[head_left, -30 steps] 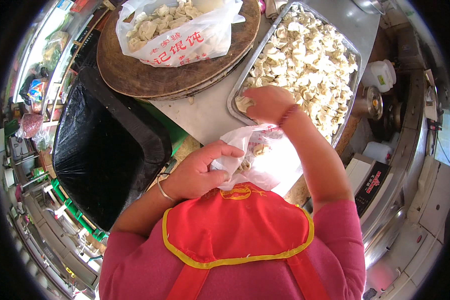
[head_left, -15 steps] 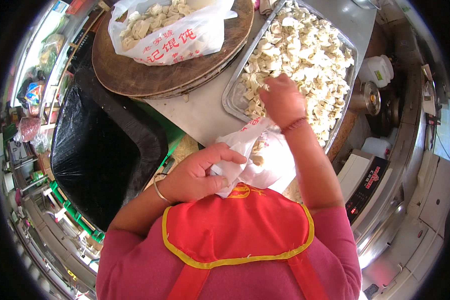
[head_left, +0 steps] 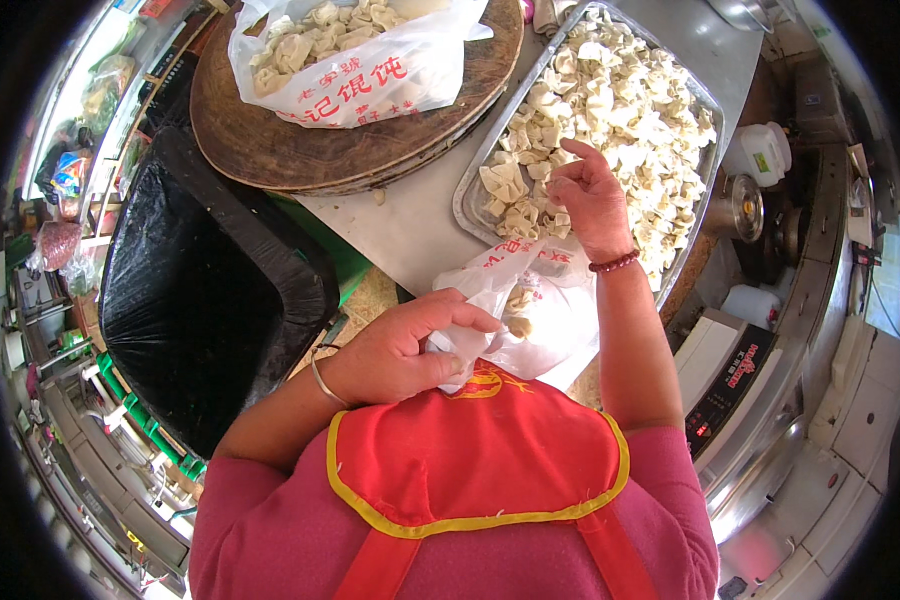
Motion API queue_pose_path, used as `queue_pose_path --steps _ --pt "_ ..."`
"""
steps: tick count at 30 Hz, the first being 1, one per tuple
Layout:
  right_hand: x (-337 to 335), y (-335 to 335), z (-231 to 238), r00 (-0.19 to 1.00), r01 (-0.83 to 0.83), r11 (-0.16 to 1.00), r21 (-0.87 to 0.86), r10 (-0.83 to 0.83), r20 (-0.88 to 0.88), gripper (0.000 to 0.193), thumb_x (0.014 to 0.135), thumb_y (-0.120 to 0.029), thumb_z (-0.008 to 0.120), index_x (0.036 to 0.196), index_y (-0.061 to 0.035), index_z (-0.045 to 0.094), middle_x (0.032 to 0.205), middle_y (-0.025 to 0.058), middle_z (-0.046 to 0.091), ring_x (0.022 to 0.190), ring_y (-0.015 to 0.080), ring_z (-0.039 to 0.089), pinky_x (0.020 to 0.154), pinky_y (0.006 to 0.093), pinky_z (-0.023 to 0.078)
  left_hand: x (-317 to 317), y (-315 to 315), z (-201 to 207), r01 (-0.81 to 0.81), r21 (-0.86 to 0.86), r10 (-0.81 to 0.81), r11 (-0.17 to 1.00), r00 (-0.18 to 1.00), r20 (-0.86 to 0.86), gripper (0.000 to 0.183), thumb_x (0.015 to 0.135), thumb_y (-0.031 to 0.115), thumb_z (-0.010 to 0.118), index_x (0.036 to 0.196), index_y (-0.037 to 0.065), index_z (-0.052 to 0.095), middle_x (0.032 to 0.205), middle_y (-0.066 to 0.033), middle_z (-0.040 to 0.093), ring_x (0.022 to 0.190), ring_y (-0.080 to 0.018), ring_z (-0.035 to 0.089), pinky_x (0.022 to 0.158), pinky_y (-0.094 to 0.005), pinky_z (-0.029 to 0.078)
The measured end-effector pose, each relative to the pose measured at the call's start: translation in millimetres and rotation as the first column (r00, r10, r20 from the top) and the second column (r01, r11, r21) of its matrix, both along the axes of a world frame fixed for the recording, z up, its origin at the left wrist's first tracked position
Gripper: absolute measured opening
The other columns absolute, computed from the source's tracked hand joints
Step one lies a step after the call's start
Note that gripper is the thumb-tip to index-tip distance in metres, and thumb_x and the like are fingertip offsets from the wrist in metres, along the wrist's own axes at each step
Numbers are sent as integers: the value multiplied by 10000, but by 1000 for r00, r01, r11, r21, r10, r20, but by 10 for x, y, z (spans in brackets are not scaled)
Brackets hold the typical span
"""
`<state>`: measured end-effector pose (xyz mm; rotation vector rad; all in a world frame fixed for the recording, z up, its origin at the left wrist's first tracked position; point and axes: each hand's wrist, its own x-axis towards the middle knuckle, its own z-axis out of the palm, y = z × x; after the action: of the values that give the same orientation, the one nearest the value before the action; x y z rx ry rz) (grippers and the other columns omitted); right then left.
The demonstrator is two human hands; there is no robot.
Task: The person packs dumplings from a tray into a plastic bag, then adds chopped greens, sesame seeds, and other toppings into a second bag. The person ties both bags and hands them to a customer.
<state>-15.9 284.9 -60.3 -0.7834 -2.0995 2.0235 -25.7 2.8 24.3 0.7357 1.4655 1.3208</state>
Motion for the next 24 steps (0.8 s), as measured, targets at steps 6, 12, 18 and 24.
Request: queue_pose_path --steps 6,12,18,24 --pt "-162 -338 -28 885 -465 362 808 216 412 491 858 -397 655 1214 -70 571 1140 179 640 1006 318 642 836 440 520 33 66 -28 -1 8 1 1000 1000 11 429 792 19 537 1214 58 604 1041 -83 537 992 -224 548 921 -308 425" --pt "-140 -119 69 971 -133 984 120 105 214 215 937 -213 541 1101 -80 584 924 90 658 787 178 657 643 317 549 -17 8 -40 6 -16 -6 1000 999 -31 426 793 22 540 1213 59 604 1034 -86 536 994 -230 548 918 -308 427" --pt "-242 1 198 896 -371 785 497 161 415 277 890 -257 605 1103 -81 605 1002 99 651 809 181 656 660 334 542 4 65 -78 6 9 -6 1000 1000 2 426 791 21 540 1210 59 605 1025 -88 533 985 -234 549 905 -311 432" --pt "-477 -416 -160 792 -588 364 722 80 605 352 868 -294 627 1187 -147 593 1056 152 669 916 298 681 727 420 540 -30 34 -29 1 -30 -4 1000 995 -98 425 794 12 543 1213 57 597 1030 -100 533 981 -242 550 906 -316 432"
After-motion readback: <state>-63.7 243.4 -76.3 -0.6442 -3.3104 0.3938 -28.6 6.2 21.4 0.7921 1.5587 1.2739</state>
